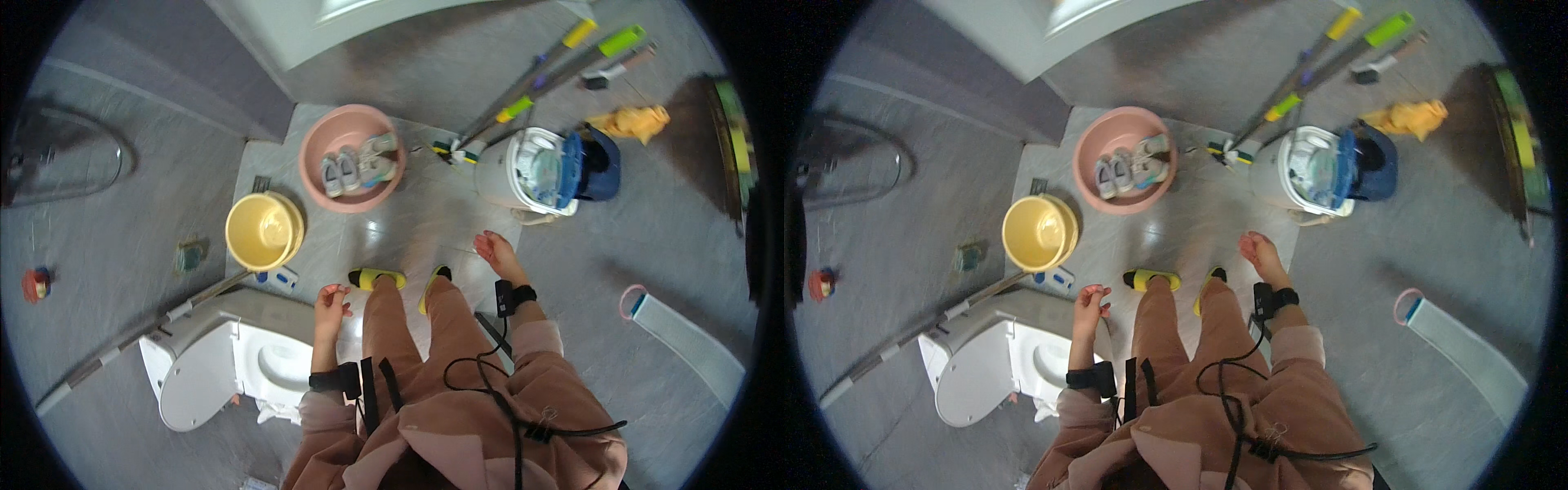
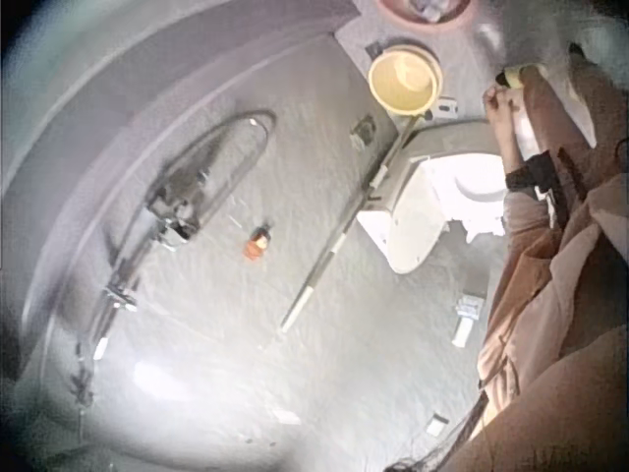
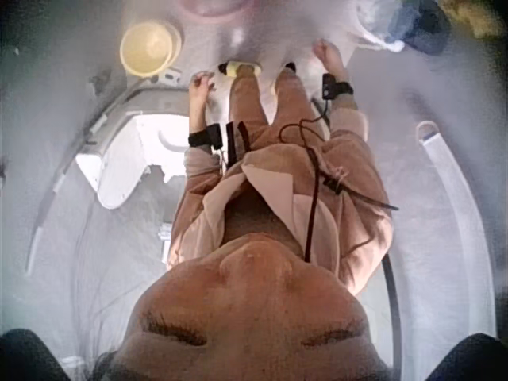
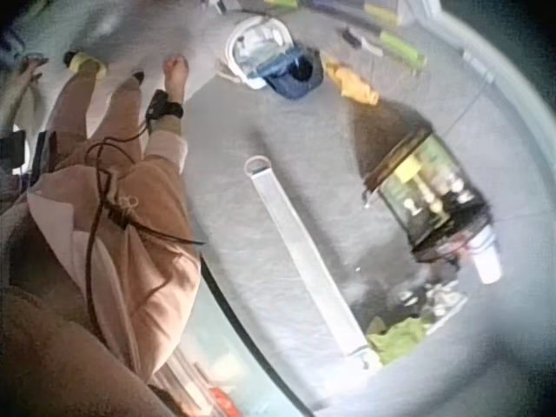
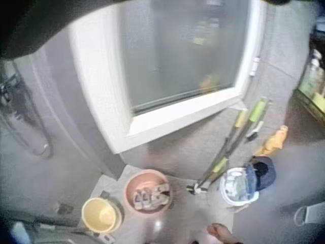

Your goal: The person mops the floor in a living area and bathroom, then disposes of used tissues, refills a bucket with water, and scrubs a pair of shoes with a brush while sitting on the bathroom floor.

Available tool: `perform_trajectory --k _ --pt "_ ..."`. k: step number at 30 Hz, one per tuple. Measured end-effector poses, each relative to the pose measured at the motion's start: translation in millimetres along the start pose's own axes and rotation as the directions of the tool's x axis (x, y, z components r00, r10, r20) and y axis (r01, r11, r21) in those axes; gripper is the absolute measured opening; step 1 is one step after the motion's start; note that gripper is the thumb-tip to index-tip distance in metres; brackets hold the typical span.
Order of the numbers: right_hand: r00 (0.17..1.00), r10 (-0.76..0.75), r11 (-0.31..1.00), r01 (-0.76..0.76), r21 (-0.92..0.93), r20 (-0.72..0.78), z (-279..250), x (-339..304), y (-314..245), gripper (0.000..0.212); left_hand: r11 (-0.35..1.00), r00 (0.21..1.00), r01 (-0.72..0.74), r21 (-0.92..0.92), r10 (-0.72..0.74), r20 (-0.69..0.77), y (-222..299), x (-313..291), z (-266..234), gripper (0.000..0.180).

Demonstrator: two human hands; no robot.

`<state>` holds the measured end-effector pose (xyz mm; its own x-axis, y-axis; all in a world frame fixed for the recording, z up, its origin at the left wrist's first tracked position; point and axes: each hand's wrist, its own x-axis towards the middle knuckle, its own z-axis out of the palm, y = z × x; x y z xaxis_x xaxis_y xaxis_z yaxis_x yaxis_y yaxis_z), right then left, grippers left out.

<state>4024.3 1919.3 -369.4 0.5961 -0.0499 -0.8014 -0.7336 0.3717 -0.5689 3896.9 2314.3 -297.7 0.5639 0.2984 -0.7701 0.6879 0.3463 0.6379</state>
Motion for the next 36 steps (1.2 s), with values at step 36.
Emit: perform_trajectory --k 36 --pt "0.969 -0.142 0.972 0.175 0.156 -0.203 -116.7 -70.3 -49.6 0.031 0.866 0.923 -0.229 0.445 0.047 0.382 60.5 -20.2 197.8 0.021"
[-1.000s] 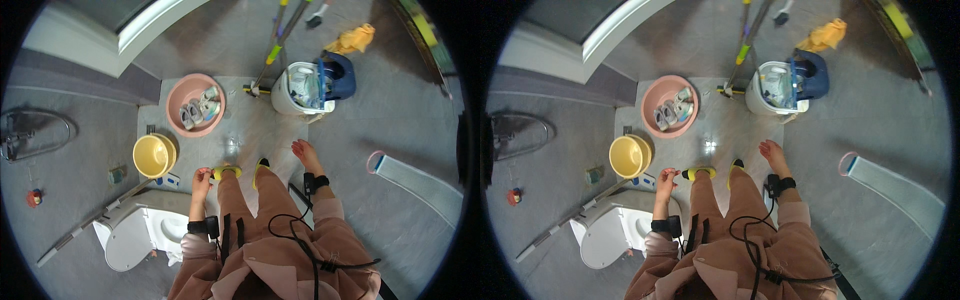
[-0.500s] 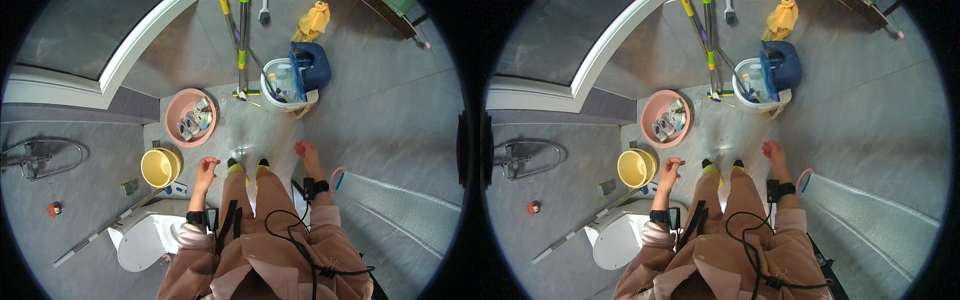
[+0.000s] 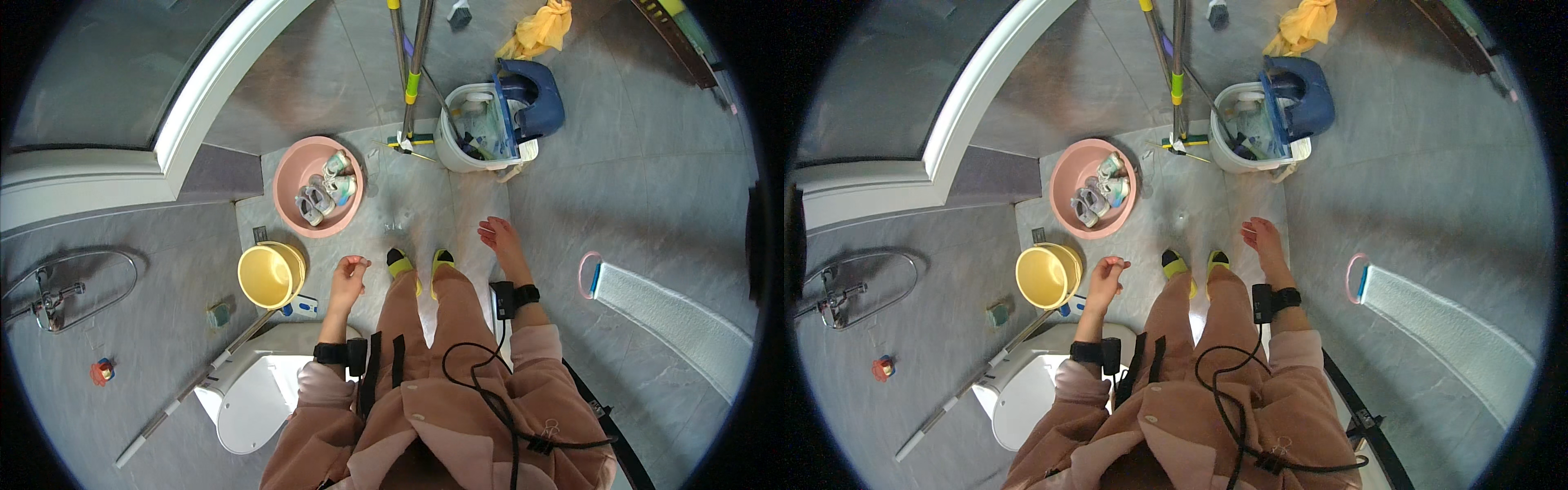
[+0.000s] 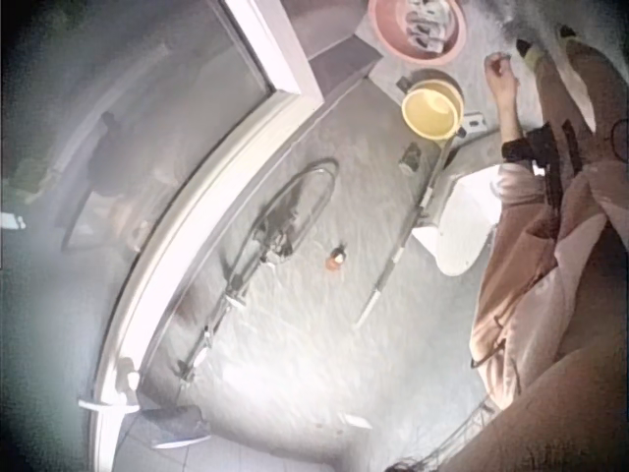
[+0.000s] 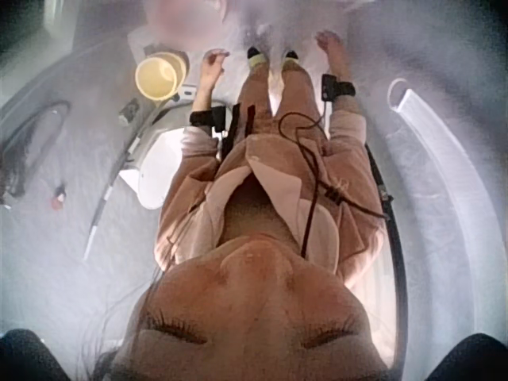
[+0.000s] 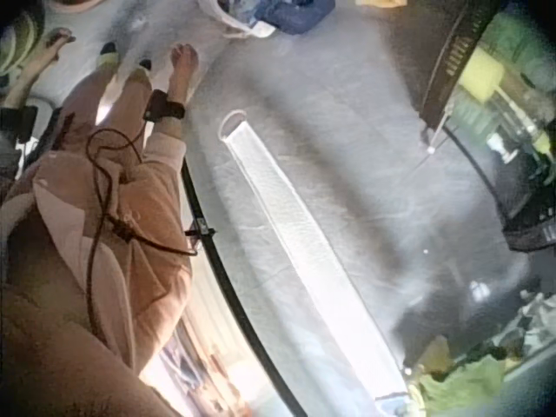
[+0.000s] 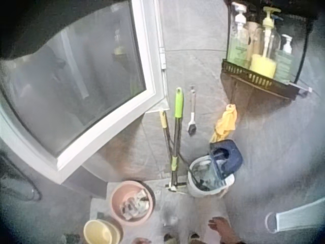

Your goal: The person mops the floor in a living area and bathroom, then disposes of used tissues, refills a bucket with water, and scrubs a pair of shoes with a brush while sitting on the bathroom floor.

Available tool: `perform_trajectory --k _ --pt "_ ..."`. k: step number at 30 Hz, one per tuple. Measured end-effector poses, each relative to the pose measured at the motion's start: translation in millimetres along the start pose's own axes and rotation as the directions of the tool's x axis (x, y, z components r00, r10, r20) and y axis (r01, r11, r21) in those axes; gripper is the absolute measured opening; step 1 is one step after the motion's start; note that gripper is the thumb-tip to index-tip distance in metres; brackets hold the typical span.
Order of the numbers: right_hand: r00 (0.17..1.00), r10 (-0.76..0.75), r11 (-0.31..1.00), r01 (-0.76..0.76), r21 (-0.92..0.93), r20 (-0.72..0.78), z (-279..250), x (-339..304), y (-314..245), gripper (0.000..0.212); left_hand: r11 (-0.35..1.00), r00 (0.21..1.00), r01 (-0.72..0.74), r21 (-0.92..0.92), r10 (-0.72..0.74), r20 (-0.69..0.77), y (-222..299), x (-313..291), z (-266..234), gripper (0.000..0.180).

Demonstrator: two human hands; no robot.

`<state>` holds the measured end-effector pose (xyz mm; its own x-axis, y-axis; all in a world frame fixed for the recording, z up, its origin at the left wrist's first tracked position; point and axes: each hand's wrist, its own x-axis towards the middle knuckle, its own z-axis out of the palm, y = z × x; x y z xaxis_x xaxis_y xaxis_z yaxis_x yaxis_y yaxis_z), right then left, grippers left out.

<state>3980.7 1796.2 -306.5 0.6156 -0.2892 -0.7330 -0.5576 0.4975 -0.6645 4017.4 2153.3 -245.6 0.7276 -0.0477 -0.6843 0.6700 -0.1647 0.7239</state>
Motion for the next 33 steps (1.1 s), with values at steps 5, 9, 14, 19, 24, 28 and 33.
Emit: perform_trajectory --k 5,9,14,19,24,28,33 --pt "1.000 0.008 0.999 -0.007 0.032 -0.028 30.7 23.6 7.6 0.031 1.000 0.999 0.018 0.021 -0.017 -0.033 0.2 20.3 -20.5 0.023" --pt "0.999 -0.040 0.999 0.040 -0.009 -0.037 28.4 52.4 23.6 0.032 0.995 0.999 0.046 0.093 -0.045 -0.013 2.7 39.4 -16.4 0.022" --pt "0.938 -0.338 0.765 0.232 -0.601 -0.069 6.5 111.4 29.5 0.034 0.992 0.997 0.029 0.121 -0.020 -0.075 -7.3 75.5 17.4 0.024" --pt "0.868 -0.491 0.454 0.328 -0.828 0.075 -7.3 185.7 17.7 0.034 0.995 0.976 -0.061 0.077 0.076 -0.202 -29.1 115.2 55.7 0.026" --pt "0.836 -0.492 0.189 0.376 -0.907 0.244 -9.4 255.1 -3.6 0.040 0.992 0.974 -0.053 0.117 0.077 -0.212 -49.0 148.1 96.1 0.020" --pt "0.869 -0.455 0.038 0.239 -0.970 0.196 -7.3 308.7 -3.1 0.039 0.995 0.997 -0.013 0.095 0.020 -0.076 -59.9 177.9 120.2 0.020" --pt "0.974 -0.109 0.007 -0.199 -0.980 -0.198 -13.0 369.6 1.6 0.041 0.993 0.998 0.062 0.102 -0.061 -0.010 -83.9 201.6 132.0 0.016"
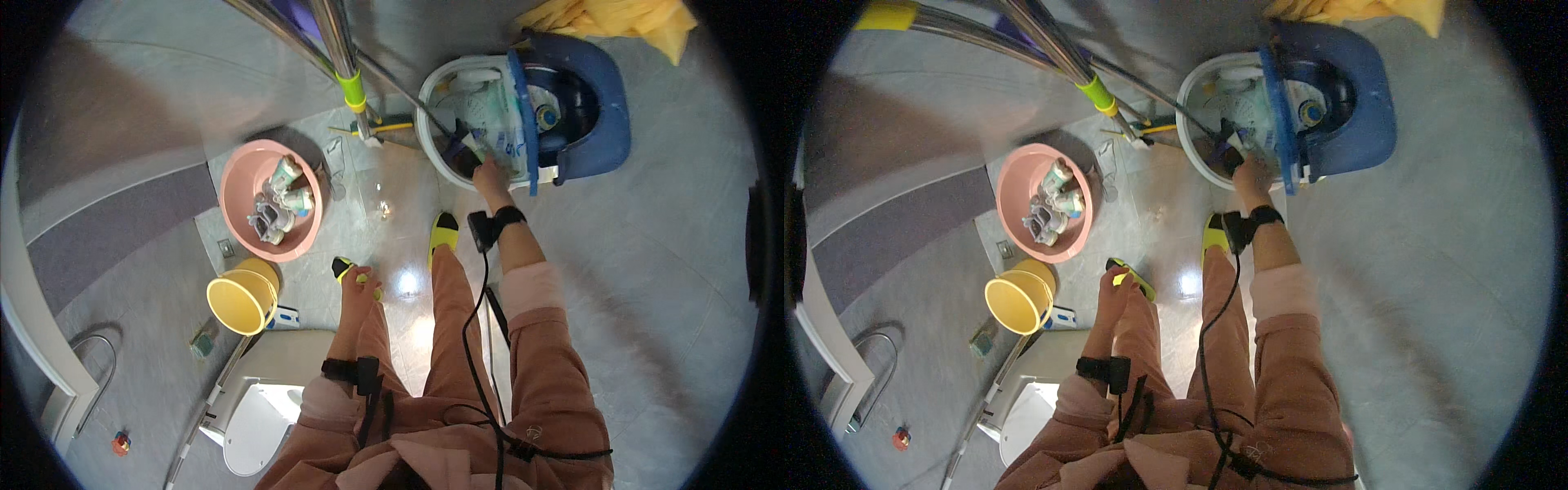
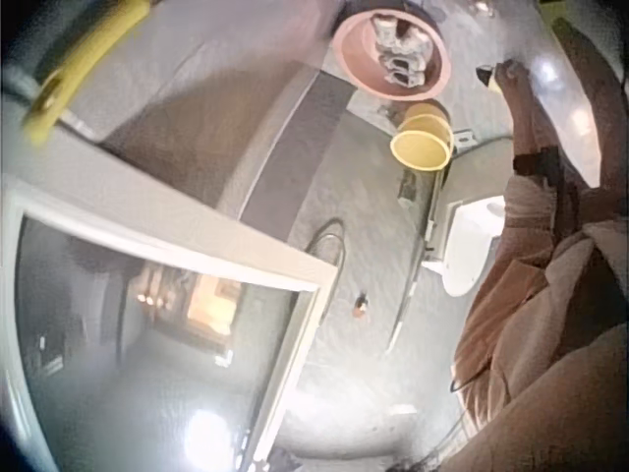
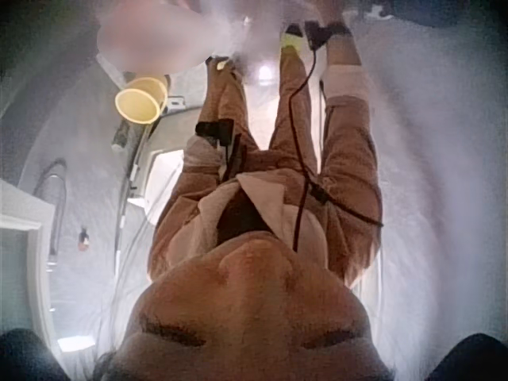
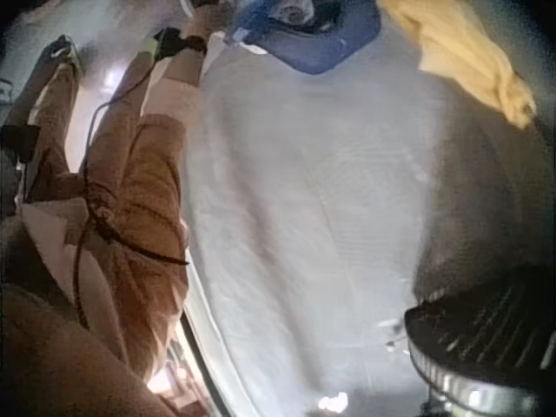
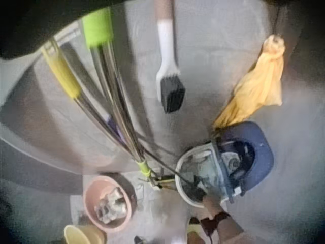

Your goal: The person mops the floor in a living area and bathroom, then disposes of used tissues, refills a bucket with water, and scrubs a pair of shoes with a brush while sitting on the bathroom floor.

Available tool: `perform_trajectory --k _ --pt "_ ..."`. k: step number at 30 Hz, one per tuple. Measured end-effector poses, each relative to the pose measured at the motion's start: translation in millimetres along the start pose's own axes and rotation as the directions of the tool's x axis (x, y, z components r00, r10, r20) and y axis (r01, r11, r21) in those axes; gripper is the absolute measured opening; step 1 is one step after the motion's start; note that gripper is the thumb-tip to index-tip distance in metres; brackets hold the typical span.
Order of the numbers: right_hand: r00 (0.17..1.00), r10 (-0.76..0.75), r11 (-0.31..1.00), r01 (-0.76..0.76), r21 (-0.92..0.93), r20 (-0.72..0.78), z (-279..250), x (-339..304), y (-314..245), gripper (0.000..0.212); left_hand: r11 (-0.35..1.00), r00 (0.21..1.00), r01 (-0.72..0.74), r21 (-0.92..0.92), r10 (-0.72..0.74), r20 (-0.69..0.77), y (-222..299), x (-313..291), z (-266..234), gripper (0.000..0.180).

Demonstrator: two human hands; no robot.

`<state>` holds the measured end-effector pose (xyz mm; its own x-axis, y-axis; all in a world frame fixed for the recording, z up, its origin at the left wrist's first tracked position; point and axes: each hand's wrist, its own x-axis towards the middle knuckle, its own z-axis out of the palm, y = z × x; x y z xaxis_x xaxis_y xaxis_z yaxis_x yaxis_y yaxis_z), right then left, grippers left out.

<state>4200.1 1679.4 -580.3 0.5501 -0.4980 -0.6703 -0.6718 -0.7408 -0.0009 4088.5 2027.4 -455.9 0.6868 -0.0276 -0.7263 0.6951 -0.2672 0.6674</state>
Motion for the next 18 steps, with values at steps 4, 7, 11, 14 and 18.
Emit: perform_trajectory --k 4,7,11,14,18 --pt "0.984 0.125 0.992 -0.120 -0.050 0.125 -1.2 20.8 -5.2 0.050 0.998 0.999 0.044 -0.035 -0.043 0.033 -17.4 22.6 -8.6 0.019" --pt "0.979 0.131 0.977 -0.100 -0.190 0.156 -0.4 29.1 -5.5 0.046 0.999 0.999 0.037 0.019 -0.036 -0.009 -25.0 27.7 -13.4 0.020" --pt "0.983 0.116 0.973 -0.084 -0.216 0.144 6.5 39.3 4.8 0.033 1.000 1.000 0.007 0.000 -0.007 -0.027 -24.2 29.0 -17.1 0.020" --pt "0.990 0.011 0.994 0.005 -0.113 0.140 9.0 44.1 11.7 0.031 0.996 0.996 0.083 -0.023 -0.082 0.030 -23.7 28.8 -16.1 0.021" --pt "0.992 -0.012 0.998 0.019 -0.052 0.122 8.9 39.1 6.9 0.034 0.992 0.994 0.109 -0.067 -0.110 -0.006 -30.5 29.0 -6.7 0.022"
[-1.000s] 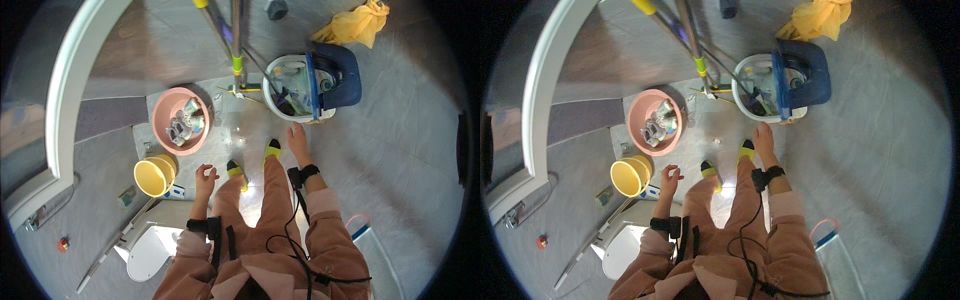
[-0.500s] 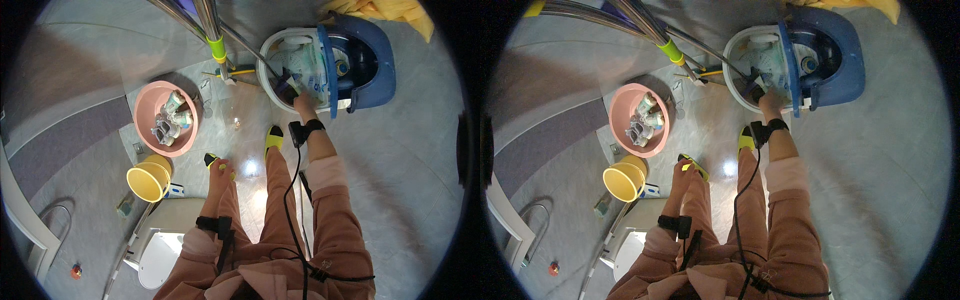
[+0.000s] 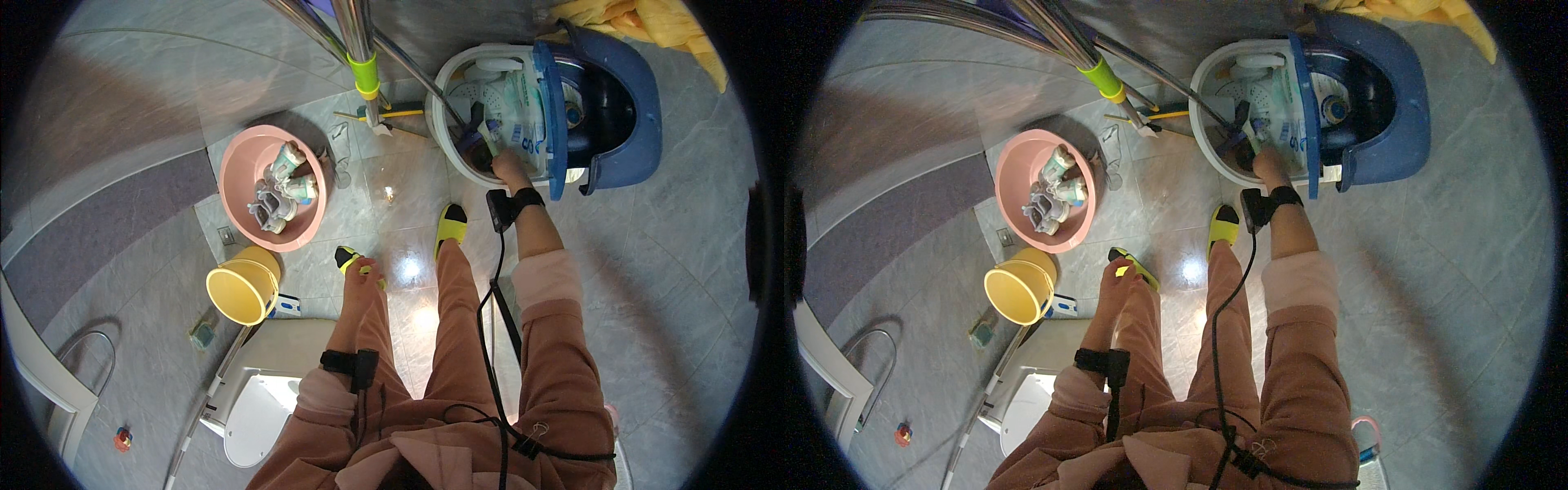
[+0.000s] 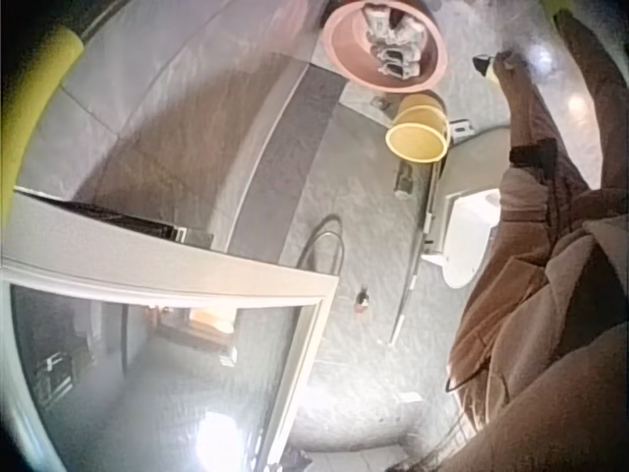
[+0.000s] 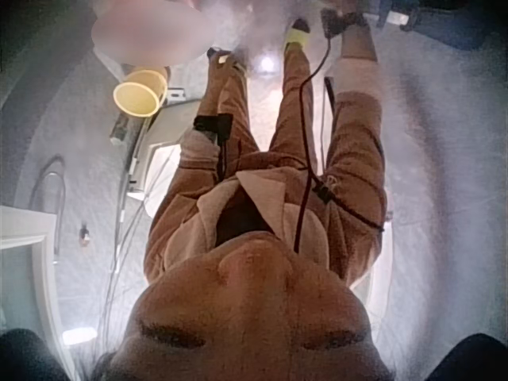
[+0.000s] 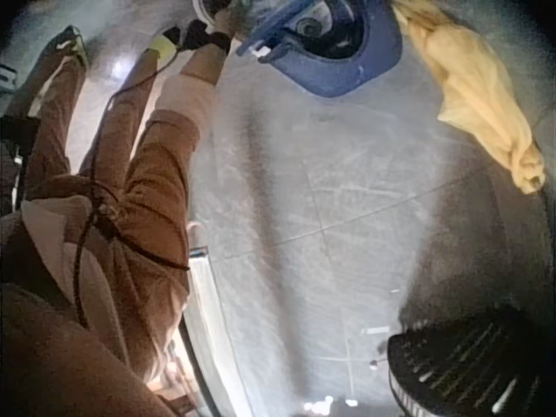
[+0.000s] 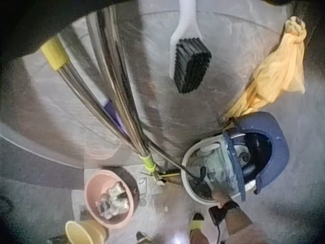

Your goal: The person mops the floor in a living area and bathroom, then disposes of used tissues, refills a bucket with water, and scrubs a pair of shoes with a brush while sitting on the bathroom floor.

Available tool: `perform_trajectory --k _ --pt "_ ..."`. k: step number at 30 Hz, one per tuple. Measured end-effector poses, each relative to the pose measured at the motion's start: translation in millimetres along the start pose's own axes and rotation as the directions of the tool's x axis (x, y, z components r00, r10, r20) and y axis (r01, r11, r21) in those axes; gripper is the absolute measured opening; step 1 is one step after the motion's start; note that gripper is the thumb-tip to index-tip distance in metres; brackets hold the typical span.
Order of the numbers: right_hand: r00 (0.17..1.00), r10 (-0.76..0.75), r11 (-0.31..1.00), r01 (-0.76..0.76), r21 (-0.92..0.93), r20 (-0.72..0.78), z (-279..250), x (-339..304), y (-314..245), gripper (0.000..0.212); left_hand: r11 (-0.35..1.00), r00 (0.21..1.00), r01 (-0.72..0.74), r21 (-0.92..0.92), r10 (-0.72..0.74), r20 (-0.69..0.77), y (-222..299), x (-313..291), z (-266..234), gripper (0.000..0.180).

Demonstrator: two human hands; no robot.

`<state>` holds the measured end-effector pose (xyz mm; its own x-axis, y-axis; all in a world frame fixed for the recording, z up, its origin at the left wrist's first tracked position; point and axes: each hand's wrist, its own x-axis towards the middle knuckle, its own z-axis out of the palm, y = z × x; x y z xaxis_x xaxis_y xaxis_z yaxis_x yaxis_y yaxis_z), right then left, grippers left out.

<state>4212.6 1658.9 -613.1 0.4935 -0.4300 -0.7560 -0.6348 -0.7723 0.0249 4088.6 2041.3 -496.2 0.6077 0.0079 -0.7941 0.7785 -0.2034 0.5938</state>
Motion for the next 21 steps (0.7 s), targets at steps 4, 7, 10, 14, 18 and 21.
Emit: perform_trajectory --k 4,7,10,14,18,21 --pt "0.979 0.180 0.984 -0.180 0.006 -0.092 7.0 -5.6 -8.4 0.034 0.999 1.000 0.005 -0.038 -0.005 0.014 -4.5 1.0 6.7 0.022" --pt "0.994 0.082 0.996 -0.084 -0.020 -0.068 15.1 4.4 -5.6 0.031 1.000 1.000 -0.019 -0.015 0.019 0.024 0.6 -4.1 6.4 0.021" --pt "0.992 0.067 0.996 -0.060 0.063 -0.111 20.2 22.2 1.7 0.037 1.000 1.000 0.002 -0.009 -0.002 0.031 8.0 -7.3 6.2 0.022" --pt "0.916 0.293 0.793 -0.074 0.605 -0.273 11.2 32.8 1.9 0.036 0.999 0.999 0.036 -0.001 -0.036 0.022 7.8 -9.0 4.1 0.023" --pt "0.985 0.169 0.216 -0.081 0.973 0.045 -7.1 2.6 -6.0 0.034 0.997 1.000 0.017 0.079 -0.019 0.020 1.4 -8.7 2.2 0.025" --pt "0.970 0.100 0.211 0.197 0.957 -0.222 6.6 -61.9 -27.9 0.033 0.998 0.998 0.041 0.046 -0.044 0.049 12.9 -8.3 6.0 0.024"
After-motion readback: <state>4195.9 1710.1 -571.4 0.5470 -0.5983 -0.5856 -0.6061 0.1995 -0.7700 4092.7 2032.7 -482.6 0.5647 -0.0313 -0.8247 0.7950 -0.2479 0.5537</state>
